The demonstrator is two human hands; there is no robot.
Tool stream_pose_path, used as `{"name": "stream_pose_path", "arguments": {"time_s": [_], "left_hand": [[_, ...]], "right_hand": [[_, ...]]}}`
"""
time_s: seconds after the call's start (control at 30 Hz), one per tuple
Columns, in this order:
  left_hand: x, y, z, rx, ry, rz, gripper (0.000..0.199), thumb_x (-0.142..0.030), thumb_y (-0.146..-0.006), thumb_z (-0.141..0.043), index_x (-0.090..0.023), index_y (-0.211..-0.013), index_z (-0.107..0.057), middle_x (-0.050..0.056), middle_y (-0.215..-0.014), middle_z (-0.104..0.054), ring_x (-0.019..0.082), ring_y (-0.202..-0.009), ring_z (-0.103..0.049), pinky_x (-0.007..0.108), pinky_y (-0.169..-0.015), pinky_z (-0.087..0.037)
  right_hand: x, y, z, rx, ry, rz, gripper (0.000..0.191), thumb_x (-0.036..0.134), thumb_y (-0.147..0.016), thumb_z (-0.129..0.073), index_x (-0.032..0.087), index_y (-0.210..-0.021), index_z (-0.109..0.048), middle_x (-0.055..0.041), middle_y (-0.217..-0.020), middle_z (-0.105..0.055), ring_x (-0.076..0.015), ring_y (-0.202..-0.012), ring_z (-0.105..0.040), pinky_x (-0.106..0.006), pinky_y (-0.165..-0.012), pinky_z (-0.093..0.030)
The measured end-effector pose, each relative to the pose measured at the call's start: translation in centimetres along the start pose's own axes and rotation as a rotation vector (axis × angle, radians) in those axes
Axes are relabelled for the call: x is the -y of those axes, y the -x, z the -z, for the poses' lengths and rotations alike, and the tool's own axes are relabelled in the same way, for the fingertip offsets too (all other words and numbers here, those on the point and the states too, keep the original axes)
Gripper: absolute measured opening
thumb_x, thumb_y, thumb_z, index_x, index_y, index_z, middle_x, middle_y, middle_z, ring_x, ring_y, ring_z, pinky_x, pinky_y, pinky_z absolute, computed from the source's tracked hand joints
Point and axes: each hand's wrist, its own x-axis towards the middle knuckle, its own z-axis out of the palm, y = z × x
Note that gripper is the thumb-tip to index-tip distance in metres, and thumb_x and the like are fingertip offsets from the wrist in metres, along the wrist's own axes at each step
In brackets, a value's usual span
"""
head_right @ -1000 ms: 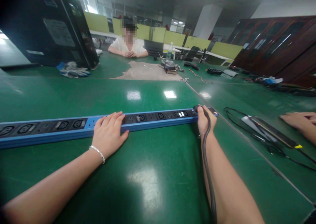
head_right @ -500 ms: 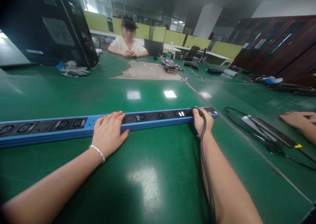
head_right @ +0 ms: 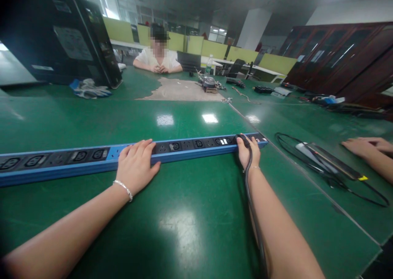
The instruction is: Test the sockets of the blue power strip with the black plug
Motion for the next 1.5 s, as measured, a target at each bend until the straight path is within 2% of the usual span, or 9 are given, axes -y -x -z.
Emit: {"name": "stream_pose_path", "arguments": {"time_s": [0.13,0.27,0.3,0.47,0.63,0.93,1.13,1.27,1.5], "left_hand": [[0.0,0.0,0.0,-0.008,0.003,0.004,0.048,-0.031,-0.081,-0.049,-0.014,-0.125,-0.047,0.012,-0.133,-0.051,0.028,-0.124,-0.043,0.045,-0.104,-0.025],[0.0,0.0,-0.1,-0.015,0.011,0.008,0.047,-0.029,-0.08,-0.049,-0.015,-0.125,-0.047,0.012,-0.133,-0.051,0.027,-0.123,-0.043,0.045,-0.104,-0.025],[0.0,0.0,0.0,-0.015,0.014,0.008,0.047,-0.029,-0.08,-0.049,-0.015,-0.125,-0.047,0.012,-0.134,-0.051,0.027,-0.123,-0.043,0.045,-0.104,-0.025],[0.0,0.0,0.0,-0.012,0.031,0.014,0.047,-0.029,-0.08,-0.049,-0.016,-0.126,-0.048,0.013,-0.134,-0.051,0.028,-0.124,-0.043,0.045,-0.104,-0.025],[-0.1,0.0,0.1,-0.014,0.037,0.014,0.048,-0.028,-0.08,-0.049,-0.016,-0.126,-0.047,0.013,-0.134,-0.051,0.028,-0.124,-0.043,0.045,-0.104,-0.025],[-0.1,0.0,0.1,-0.002,0.023,0.017,0.047,-0.03,-0.08,-0.049,-0.014,-0.125,-0.048,0.013,-0.134,-0.051,0.028,-0.123,-0.043,0.045,-0.104,-0.024],[-0.1,0.0,0.1,-0.003,0.023,0.023,0.047,-0.03,-0.08,-0.049,-0.015,-0.125,-0.047,0.012,-0.134,-0.05,0.028,-0.124,-0.043,0.045,-0.104,-0.025],[-0.2,0.0,0.1,-0.008,0.021,0.022,0.047,-0.03,-0.08,-0.05,-0.016,-0.125,-0.048,0.012,-0.133,-0.051,0.028,-0.124,-0.043,0.044,-0.104,-0.025],[-0.1,0.0,0.0,-0.017,0.034,0.015,0.049,-0.029,-0.08,-0.05,-0.017,-0.127,-0.047,0.013,-0.133,-0.051,0.028,-0.124,-0.043,0.046,-0.103,-0.026]], "right_hand": [[0.0,-0.3,-0.2,-0.088,-0.134,0.055,0.04,0.047,-0.08,-0.051,0.017,-0.098,-0.07,-0.0093,-0.104,-0.069,-0.0255,-0.11,-0.057,-0.043,-0.1,-0.038],[1.8,-0.1,0.3,-0.383,-0.344,-0.04,0.045,0.048,-0.085,-0.044,0.011,-0.097,-0.068,-0.009,-0.092,-0.07,-0.0214,-0.088,-0.064,-0.038,-0.086,-0.048],[2.6,0.2,0.5,-0.396,-0.36,-0.036,0.045,0.047,-0.085,-0.045,0.011,-0.095,-0.069,-0.0091,-0.09,-0.07,-0.0212,-0.087,-0.064,-0.038,-0.084,-0.048],[7.4,2.5,0.5,-0.073,-0.375,0.086,0.035,0.044,-0.078,-0.055,0.015,-0.091,-0.07,-0.0076,-0.091,-0.071,-0.0217,-0.09,-0.064,-0.038,-0.089,-0.047],[9.3,3.8,-0.5,0.075,-0.312,0.198,0.038,0.045,-0.08,-0.053,0.019,-0.104,-0.068,-0.0069,-0.105,-0.069,-0.0216,-0.1,-0.062,-0.038,-0.094,-0.045],[8.9,4.0,-1.1,0.086,-0.23,0.223,0.041,0.048,-0.082,-0.051,0.02,-0.108,-0.067,-0.0073,-0.104,-0.069,-0.0218,-0.097,-0.063,-0.036,-0.091,-0.045],[9.4,4.4,-1.3,0.106,-0.161,0.161,0.042,0.051,-0.082,-0.047,0.02,-0.099,-0.07,-0.0072,-0.096,-0.071,-0.0229,-0.09,-0.065,-0.036,-0.088,-0.047],[9.5,4.5,-1.2,0.094,-0.121,0.156,0.043,0.052,-0.081,-0.047,0.019,-0.095,-0.071,-0.0089,-0.098,-0.071,-0.0253,-0.094,-0.064,-0.039,-0.091,-0.046],[9.4,5.2,-1.5,0.087,-0.051,0.276,0.04,0.046,-0.084,-0.044,0.019,-0.101,-0.069,-0.0104,-0.108,-0.068,-0.0257,-0.109,-0.059,-0.044,-0.098,-0.04]]}}
